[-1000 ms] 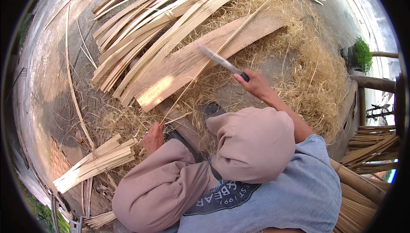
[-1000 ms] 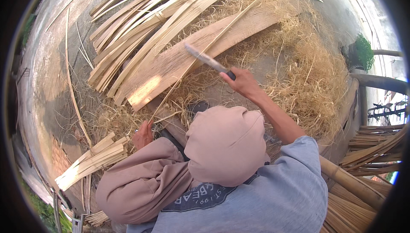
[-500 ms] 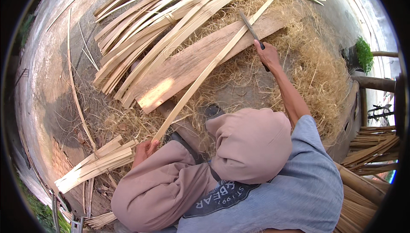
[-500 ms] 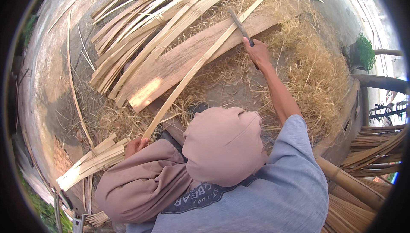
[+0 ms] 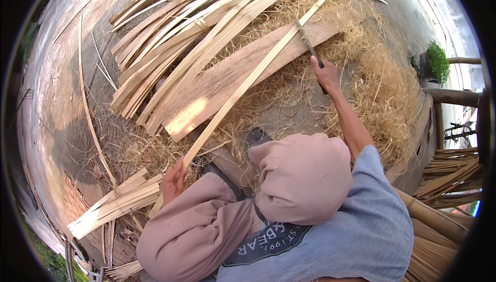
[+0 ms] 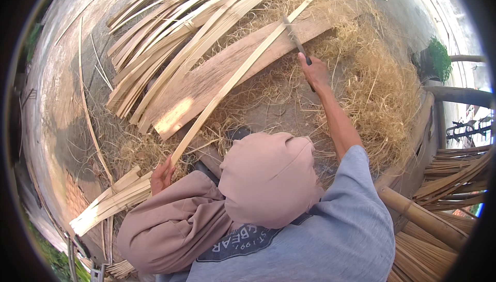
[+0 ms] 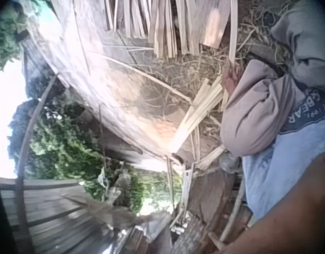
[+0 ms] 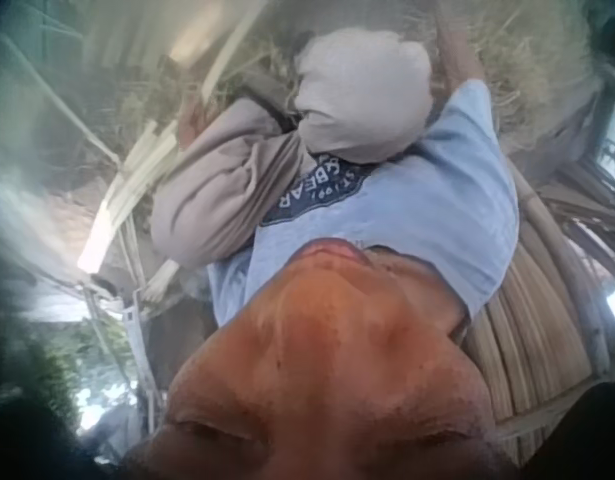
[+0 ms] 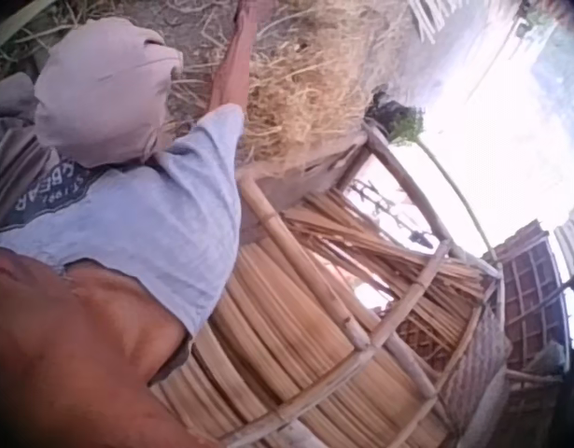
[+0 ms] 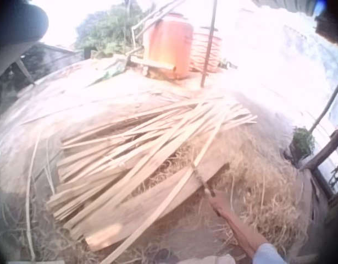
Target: The person splits long bamboo strips into thinner slats using a knife and a wooden board. The person repeatedly positions the bamboo, strikes it with the knife, and separates the resulting slats.
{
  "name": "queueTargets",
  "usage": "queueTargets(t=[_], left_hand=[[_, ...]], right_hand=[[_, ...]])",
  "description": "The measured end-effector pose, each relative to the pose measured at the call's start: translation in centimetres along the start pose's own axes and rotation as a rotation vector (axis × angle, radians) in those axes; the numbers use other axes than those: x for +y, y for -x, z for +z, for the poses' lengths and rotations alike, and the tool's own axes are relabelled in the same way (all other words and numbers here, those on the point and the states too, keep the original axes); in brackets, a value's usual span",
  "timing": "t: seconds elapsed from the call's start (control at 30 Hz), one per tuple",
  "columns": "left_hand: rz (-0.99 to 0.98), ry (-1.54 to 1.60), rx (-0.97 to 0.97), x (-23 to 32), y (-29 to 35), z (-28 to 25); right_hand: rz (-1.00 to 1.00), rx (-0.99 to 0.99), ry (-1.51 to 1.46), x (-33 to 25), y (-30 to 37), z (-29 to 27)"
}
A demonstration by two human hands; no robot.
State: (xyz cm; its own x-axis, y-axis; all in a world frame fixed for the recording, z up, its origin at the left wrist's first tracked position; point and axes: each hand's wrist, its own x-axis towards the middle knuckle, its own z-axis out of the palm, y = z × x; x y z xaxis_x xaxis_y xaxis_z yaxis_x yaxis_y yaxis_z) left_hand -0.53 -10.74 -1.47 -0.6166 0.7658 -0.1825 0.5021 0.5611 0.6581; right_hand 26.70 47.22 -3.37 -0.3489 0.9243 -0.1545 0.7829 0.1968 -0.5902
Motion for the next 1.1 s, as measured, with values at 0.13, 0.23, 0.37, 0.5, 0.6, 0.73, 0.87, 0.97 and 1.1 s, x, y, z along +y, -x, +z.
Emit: queueTargets(t=[0.13, 0.23, 0.37, 0.5, 0.6, 0.73, 0.87, 0.97, 1.1], left_hand=[[-0.034, -0.031, 0.047, 2.5, -0.9, 0.4], [-0.082, -0.17, 0.055, 6.5, -4.0, 1.8], [-0.219, 0.029, -0.085, 8.3, -6.7, 1.4], [-0.156, 0.239, -0.098, 4.1, -5.9, 1.7], [-0.25, 0.163, -0.178, 6.3, -6.7, 1.0], [-0.315, 0.193, -0.208, 6.6, -4.9, -0.8], [-0.371, 0.211, -0.195, 1.6, 1.0, -3.6], [-0.4, 0.112, -0.232, 3.1, 0.9, -5.1], [-0.511, 0.087, -0.192, -0.2, 4.3, -7.1]], right_hand=[[0.008, 0.021, -0.039, -0.7, -2.7, -0.8], [-0.125, -0.146, -0.143, -4.6, 5.2, 4.1], [-0.579, -0.385, -0.089, -8.3, 18.9, 6.6], [-0.336, -0.251, -0.009, -6.1, 15.6, 4.6], [-0.096, -0.18, -0.01, -5.4, 10.1, 2.0], [-0.685, -0.246, 0.107, -5.1, 12.2, 3.5], [-0.131, -0.149, -0.01, -2.0, 4.3, 1.0], [-0.214, -0.06, 0.074, -2.5, 1.9, -0.1], [-0.408, -0.182, 0.158, -3.0, 4.1, 1.7]])
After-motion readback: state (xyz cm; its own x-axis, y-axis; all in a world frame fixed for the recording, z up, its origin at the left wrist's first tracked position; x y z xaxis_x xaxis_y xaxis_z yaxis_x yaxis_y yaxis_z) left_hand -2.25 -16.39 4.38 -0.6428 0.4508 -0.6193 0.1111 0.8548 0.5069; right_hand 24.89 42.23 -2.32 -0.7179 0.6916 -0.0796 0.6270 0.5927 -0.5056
